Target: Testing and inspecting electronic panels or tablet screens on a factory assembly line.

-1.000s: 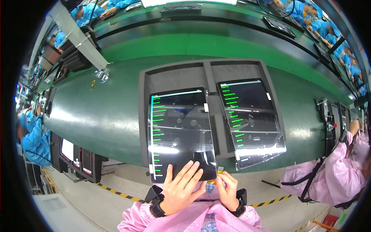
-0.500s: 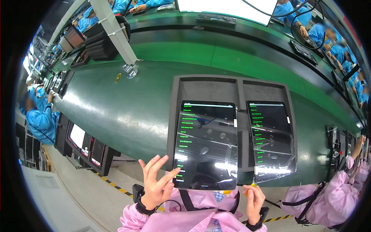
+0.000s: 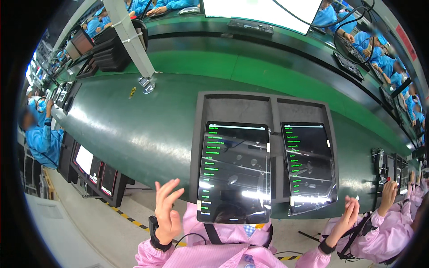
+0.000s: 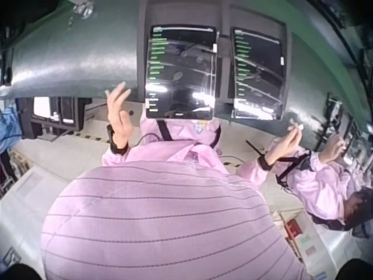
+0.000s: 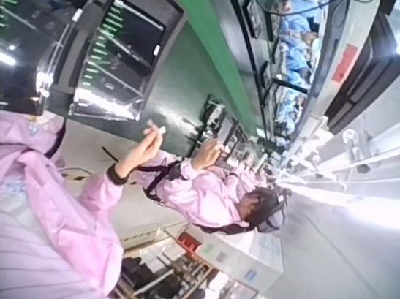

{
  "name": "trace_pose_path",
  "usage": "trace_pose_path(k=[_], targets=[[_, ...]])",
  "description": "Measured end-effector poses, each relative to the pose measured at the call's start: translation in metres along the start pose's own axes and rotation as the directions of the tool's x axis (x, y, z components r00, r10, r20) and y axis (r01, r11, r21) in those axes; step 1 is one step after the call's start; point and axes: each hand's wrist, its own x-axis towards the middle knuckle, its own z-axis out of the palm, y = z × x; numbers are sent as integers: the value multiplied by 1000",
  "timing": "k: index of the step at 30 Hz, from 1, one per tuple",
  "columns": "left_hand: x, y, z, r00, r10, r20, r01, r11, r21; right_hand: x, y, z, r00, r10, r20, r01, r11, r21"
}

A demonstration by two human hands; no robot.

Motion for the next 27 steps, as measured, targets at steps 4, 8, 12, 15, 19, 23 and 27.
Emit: trace_pose_path(k=[4,8,12,15,19,23,27], targets=[[-9,6,5,986,-158,60,168,955,-246,37,42,36,989,145,-12,-142,979,143],[-25,8,12,941,-323,106,336,839,-428,44,45,49,968,232,94,-242,964,106],[-28,-10,15,939,-339,55,326,827,-458,39,24,54,937,333,106,-345,928,139],[-14,-41,7,913,-407,-27,358,830,-429,11,10,78,930,360,74,-367,902,229],[18,-72,-25,893,-397,-211,339,903,-262,-32,-5,104,900,334,282,-429,794,430],[18,-44,-35,858,-141,-494,125,990,-65,-53,-27,94,862,414,292,-494,815,304],[-2,9,6,884,60,-464,-110,990,-82,-88,-54,72,853,463,242,-503,853,138]])
